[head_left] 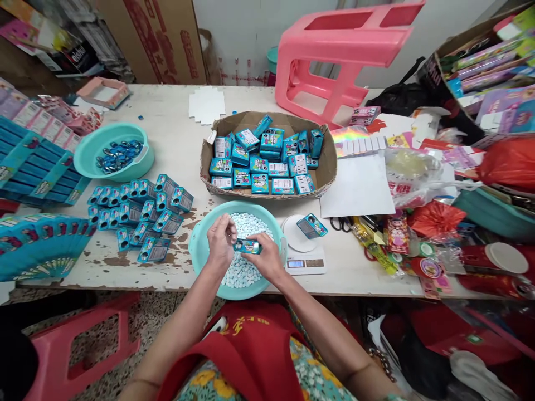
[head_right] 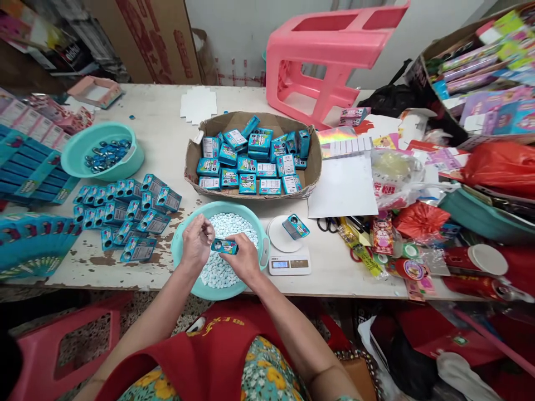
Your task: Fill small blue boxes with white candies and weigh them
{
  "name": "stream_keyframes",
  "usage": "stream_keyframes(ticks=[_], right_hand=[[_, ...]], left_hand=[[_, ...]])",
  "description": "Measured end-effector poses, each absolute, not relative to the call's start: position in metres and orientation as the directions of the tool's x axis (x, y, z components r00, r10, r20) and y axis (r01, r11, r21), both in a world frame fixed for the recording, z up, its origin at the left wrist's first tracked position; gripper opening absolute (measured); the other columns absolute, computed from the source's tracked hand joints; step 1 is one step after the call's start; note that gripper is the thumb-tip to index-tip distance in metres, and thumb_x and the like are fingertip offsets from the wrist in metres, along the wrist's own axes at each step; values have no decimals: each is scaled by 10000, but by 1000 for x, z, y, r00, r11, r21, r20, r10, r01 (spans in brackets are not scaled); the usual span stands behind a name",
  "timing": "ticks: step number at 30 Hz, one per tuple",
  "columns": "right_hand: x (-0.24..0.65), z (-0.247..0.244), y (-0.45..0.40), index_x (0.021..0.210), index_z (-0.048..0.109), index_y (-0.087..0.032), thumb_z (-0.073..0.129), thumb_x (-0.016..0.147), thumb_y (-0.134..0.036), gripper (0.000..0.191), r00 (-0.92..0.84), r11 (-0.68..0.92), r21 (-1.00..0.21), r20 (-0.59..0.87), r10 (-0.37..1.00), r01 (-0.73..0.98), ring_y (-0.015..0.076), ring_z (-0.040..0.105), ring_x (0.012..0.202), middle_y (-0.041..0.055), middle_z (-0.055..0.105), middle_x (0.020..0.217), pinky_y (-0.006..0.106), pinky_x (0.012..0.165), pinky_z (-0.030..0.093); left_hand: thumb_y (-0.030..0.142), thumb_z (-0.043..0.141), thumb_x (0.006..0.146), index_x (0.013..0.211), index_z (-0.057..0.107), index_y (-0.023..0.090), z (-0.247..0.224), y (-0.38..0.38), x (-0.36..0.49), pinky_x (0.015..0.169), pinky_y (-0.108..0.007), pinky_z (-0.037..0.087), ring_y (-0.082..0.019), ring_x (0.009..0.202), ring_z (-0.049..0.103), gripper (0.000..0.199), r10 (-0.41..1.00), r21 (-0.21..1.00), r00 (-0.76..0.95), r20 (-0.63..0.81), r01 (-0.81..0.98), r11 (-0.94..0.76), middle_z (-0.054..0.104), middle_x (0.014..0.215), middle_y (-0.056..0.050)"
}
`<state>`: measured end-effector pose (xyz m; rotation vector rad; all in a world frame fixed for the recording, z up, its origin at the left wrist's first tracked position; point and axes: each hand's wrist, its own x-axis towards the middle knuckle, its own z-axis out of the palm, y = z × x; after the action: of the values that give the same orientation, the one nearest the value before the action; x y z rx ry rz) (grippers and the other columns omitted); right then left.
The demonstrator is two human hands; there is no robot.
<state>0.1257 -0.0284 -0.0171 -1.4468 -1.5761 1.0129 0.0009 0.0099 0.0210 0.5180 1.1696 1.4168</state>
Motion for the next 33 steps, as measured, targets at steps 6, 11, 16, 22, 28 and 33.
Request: stream_keyframes(ticks=[6,11,16,22,28,33], right_hand=[[160,0,-46,952,643,-229,776,667,-312,324,-50,61,-963,50,998,264,200,597,906,24,628,940,333,824,476],[257,20,-100,1002,632,-223,761,680,-366,375,307,-153,-913,-33,951,378,220,595,900,47,630,967,351,796,484],[362,-48,-124,1016,624,-159,749,622,-453,507,772,-434,-832,-11,635,345,232,597,833,63,638,928,377,756,485],[399,-111,-121,1034,589,-107,720,618,-519,599,831,-470,-786,96,548,401,292,559,979,143,605,1037,479,879,434],[348,-91,-85,1249,457,-121,725,663,-508,752,566,-248,-632,368,738,734,317,417,1215,205,495,1262,522,1018,310],[303,-92,-14,1102,534,-126,703,661,-486,594,536,-184,-867,109,837,463,232,564,957,100,618,1030,425,870,450]], left_hand=[[503,535,798,715,527,182,-12,11,-29,438,-200,333,-102,502,474,332,915,939,-212,-343,-96,330,494,597,12],[371,565,800,873,642,233,-56,-12,-28,823,-377,429,-279,1098,484,174,934,496,212,-287,867,-45,584,1150,-89],[356,432,880,1089,592,184,-84,-29,0,846,-392,411,-306,1115,462,314,875,198,313,-368,946,-255,502,1216,-152],[260,408,867,986,582,215,-84,-19,-7,772,-300,418,-215,899,587,216,800,355,369,-473,911,-210,575,1016,-67],[284,433,857,1090,590,248,-70,-15,-18,747,-306,437,-238,981,575,284,870,334,287,-400,930,-153,536,1172,-75],[354,455,861,1043,625,237,-59,-17,-10,804,-313,435,-232,993,566,275,940,531,226,-255,845,-59,581,1118,-71]])
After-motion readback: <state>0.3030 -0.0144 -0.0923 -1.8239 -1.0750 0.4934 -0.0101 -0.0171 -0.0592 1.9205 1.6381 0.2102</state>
